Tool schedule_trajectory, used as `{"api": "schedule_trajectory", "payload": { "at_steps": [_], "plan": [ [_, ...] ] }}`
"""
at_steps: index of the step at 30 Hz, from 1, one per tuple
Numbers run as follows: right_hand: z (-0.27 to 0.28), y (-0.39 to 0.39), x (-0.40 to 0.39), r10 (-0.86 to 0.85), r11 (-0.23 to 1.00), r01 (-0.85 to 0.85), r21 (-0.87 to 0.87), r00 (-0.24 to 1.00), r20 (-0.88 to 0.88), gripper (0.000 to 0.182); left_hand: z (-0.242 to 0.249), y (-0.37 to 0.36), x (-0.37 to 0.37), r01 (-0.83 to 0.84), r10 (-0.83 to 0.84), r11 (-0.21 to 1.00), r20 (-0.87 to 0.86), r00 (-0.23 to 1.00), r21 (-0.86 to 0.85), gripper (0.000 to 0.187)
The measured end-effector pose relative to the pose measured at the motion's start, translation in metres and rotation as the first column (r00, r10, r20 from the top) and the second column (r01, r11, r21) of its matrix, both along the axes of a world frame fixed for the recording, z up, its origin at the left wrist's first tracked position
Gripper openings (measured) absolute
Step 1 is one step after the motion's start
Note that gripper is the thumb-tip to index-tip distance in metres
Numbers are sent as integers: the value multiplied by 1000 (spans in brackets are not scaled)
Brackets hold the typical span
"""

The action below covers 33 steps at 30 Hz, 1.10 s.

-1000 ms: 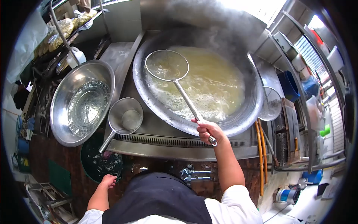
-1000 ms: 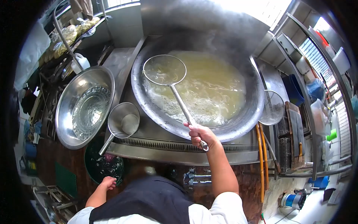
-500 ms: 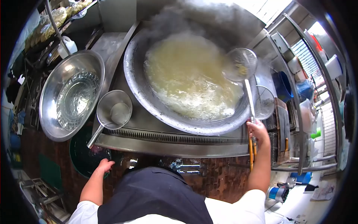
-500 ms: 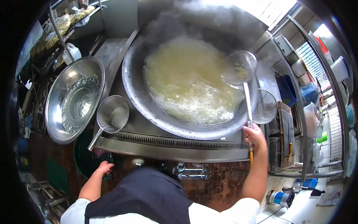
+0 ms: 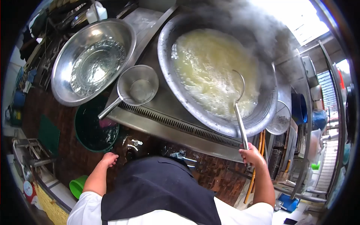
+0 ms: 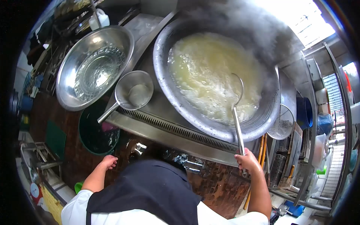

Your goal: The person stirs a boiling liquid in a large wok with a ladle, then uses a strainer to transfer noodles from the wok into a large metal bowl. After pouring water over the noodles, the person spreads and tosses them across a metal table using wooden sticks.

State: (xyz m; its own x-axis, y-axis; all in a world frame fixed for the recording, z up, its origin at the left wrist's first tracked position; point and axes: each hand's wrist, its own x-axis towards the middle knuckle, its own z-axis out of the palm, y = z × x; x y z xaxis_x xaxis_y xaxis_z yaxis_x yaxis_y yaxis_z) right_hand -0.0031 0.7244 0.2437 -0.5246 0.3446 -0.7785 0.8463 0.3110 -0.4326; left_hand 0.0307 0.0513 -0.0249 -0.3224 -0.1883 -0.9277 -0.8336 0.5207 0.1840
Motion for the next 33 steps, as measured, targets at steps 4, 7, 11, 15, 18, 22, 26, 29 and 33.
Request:
{"api": "schedule_trajectory", "payload": {
  "at_steps": [4,7,11,15,18,22,26,29,33],
  "plan": [
    [24,-54,13,-38,977,40,-208,999,10,32,-6,-3,16,-26,29,997,-29,999,76,29],
    [36,-89,23,-150,888,131,-441,989,-10,33,-11,-18,24,-38,47,995,-90,995,95,28],
    [25,-132,48,-345,626,208,-751,938,-27,36,-15,-59,45,-68,86,988,-126,988,139,29],
    [11,-181,75,-498,365,206,-908,867,-4,35,-17,-115,86,-133,153,981,-145,978,140,27],
    [17,-215,92,-531,352,183,-918,847,-35,35,-26,-165,136,-174,183,979,-83,980,109,28],
    [39,-248,104,-481,544,139,-827,859,-173,37,-36,-217,205,-279,279,960,9,960,7,29],
    [68,-279,103,-339,795,78,-602,879,-334,37,-54,-234,256,-407,405,911,43,913,61,27],
    [65,-295,79,-226,806,-68,-588,883,-411,40,-57,-228,279,-481,479,871,40,877,99,31],
    [54,-344,35,-118,664,-239,-709,902,-415,47,-26,-203,266,-256,271,957,-105,957,136,42]
  ]
}}
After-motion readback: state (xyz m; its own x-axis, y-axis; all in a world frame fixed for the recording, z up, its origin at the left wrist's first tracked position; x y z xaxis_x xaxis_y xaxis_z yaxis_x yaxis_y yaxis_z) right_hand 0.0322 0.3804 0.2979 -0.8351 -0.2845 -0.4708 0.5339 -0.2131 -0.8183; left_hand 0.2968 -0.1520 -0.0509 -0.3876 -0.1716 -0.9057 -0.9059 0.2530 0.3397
